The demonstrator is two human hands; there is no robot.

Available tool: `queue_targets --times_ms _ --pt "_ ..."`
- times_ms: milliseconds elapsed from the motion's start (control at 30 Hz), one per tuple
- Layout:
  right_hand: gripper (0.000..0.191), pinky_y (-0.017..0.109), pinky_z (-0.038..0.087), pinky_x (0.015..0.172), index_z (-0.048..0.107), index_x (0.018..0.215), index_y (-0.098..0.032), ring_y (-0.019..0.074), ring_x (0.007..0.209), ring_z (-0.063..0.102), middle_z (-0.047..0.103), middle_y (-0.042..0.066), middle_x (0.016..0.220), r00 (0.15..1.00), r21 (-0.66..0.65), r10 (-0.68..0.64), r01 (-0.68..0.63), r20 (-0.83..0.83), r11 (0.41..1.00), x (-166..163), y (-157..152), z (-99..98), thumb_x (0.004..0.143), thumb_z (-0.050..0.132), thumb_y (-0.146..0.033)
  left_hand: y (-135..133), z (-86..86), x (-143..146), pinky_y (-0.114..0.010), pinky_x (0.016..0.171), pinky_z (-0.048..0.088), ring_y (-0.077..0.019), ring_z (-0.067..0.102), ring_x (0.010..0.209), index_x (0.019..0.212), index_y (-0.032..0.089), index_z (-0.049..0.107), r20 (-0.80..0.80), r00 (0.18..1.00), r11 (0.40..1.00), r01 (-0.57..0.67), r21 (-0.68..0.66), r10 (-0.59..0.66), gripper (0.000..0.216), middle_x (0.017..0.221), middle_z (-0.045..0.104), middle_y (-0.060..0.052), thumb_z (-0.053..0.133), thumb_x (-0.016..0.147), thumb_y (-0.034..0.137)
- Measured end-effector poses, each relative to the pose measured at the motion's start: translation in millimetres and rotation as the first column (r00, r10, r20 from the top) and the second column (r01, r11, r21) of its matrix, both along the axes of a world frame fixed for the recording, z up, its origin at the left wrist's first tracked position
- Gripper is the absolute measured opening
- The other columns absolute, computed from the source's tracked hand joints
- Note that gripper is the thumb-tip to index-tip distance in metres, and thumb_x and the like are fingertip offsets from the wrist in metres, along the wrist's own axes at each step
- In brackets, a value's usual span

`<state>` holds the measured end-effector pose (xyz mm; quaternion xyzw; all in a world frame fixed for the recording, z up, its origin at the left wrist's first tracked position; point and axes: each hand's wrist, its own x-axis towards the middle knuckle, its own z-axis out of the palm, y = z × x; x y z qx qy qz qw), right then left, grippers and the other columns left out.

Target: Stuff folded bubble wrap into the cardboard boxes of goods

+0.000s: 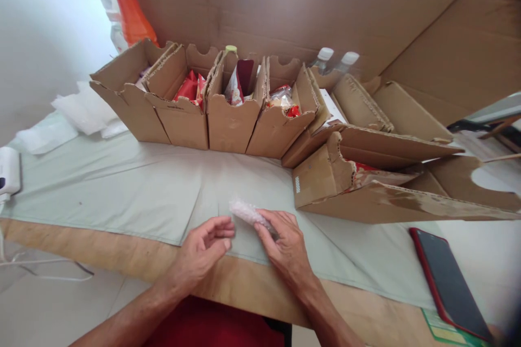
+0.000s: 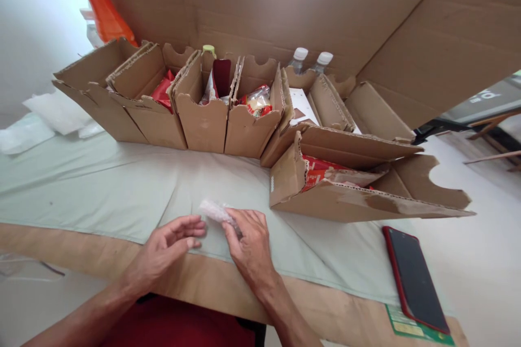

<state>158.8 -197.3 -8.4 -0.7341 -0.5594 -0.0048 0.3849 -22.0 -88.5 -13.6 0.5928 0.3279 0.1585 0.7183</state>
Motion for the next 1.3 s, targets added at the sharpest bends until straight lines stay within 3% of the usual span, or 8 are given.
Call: queue_targets --times_ms 167,333,433,667,800,967,1167,1300 --pt "0.015 0.035 0.05 0.08 0.068 0.108 -0.024 0.0198 0.084 0.068 0.077 0.002 0.094 0.985 -0.019 0.096 -0.099 -0.142 0.995 -20.9 -3.2 14.2 0.097 0.058 -0.023 -9.3 7.1 21.7 -0.044 0.11 0.049 -0.0279 0.062 0.125 0.124 0.017 0.061 0.262 0.965 0.983 0.059 -0.172 -0.012 0.053 0.13 0.067 -0.015 0.076 0.082 0.046" --pt "0.014 0.035 0.051 0.084 0.067 0.107 -0.025 0.0208 0.093 0.069 0.075 0.004 0.104 0.981 0.003 0.116 -0.117 -0.152 0.993 -28.3 -9.7 15.6 0.096 0.059 -0.021 -12.5 11.2 30.9 -0.037 0.102 0.052 -0.0238 0.067 0.114 0.121 0.016 0.063 0.263 0.959 0.966 -0.041 -0.255 0.11 0.047 0.12 0.073 -0.011 0.077 0.081 0.036" --pt "0.02 0.036 0.052 0.089 0.066 0.114 -0.025 0.0226 0.103 0.067 0.071 0.006 0.112 0.99 0.01 0.072 -0.072 -0.125 0.997 -21.7 -16.3 17.8 0.094 0.063 -0.027 -8.9 17.0 30.7 -0.033 0.094 0.054 -0.0216 0.068 0.105 0.117 0.017 0.065 0.219 0.97 0.981 -0.07 -0.18 0.109 0.039 0.11 0.075 -0.008 0.072 0.081 0.029" --pt "0.035 0.036 0.055 0.091 0.064 0.125 -0.026 0.0233 0.105 0.067 0.068 0.008 0.115 0.968 0.022 0.097 -0.094 -0.232 0.995 -4.7 -11.9 37.9 0.091 0.069 -0.036 -9.2 33.2 34.4 -0.029 0.087 0.051 -0.019 0.065 0.095 0.108 0.019 0.069 0.092 0.993 0.991 0.064 0.117 -0.075 0.024 0.102 0.073 -0.004 0.061 0.085 0.021" --pt "0.007 0.031 0.052 0.081 0.07 0.095 -0.025 0.0188 0.089 0.067 0.07 0.002 0.094 0.952 0.077 0.101 -0.083 -0.288 0.994 -6.4 -3.6 41.4 0.09 0.068 -0.02 -6.5 33.3 34.4 -0.028 0.078 0.048 -0.0181 0.061 0.086 0.104 0.016 0.068 0.053 0.986 0.986 0.154 0.066 -0.158 0.022 0.092 0.069 -0.004 0.063 0.084 0.026" --pt "0.007 0.024 0.051 0.076 0.069 0.092 -0.025 0.0144 0.081 0.065 0.068 -0.001 0.088 0.881 0.143 0.143 -0.087 -0.45 0.986 -5.1 -5.6 39.9 0.09 0.067 -0.018 -1.6 26.0 30.8 -0.024 0.068 0.037 -0.0129 0.047 0.075 0.094 0.015 0.063 0.126 0.922 0.915 0.38 -0.133 -0.365 0.02 0.082 0.055 0.001 0.07 0.079 0.027" --pt "0.027 0.024 0.05 0.079 0.07 0.108 -0.025 0.0149 0.084 0.066 0.073 -0.001 0.093 0.855 -0.088 0.082 -0.148 -0.513 0.985 7.7 -22.6 47.6 0.082 0.072 -0.018 -3.3 25.6 31.9 -0.024 0.069 0.034 -0.0125 0.042 0.076 0.102 0.015 0.064 0.098 0.889 0.875 0.458 -0.157 -0.448 0.021 0.084 0.052 0.001 0.061 0.084 0.025" --pt "0.01 0.024 0.046 0.074 0.071 0.093 -0.024 0.0139 0.077 0.062 0.069 -0.003 0.079 0.853 -0.187 0.103 -0.227 -0.511 0.956 14.9 -35.4 53.2 0.084 0.07 -0.018 -2.5 29.8 34.1 -0.024 0.067 0.035 -0.0131 0.042 0.076 0.098 0.015 0.065 0.014 0.841 0.839 0.54 -0.065 -0.541 0.021 0.085 0.053 0.001 0.054 0.081 0.019"
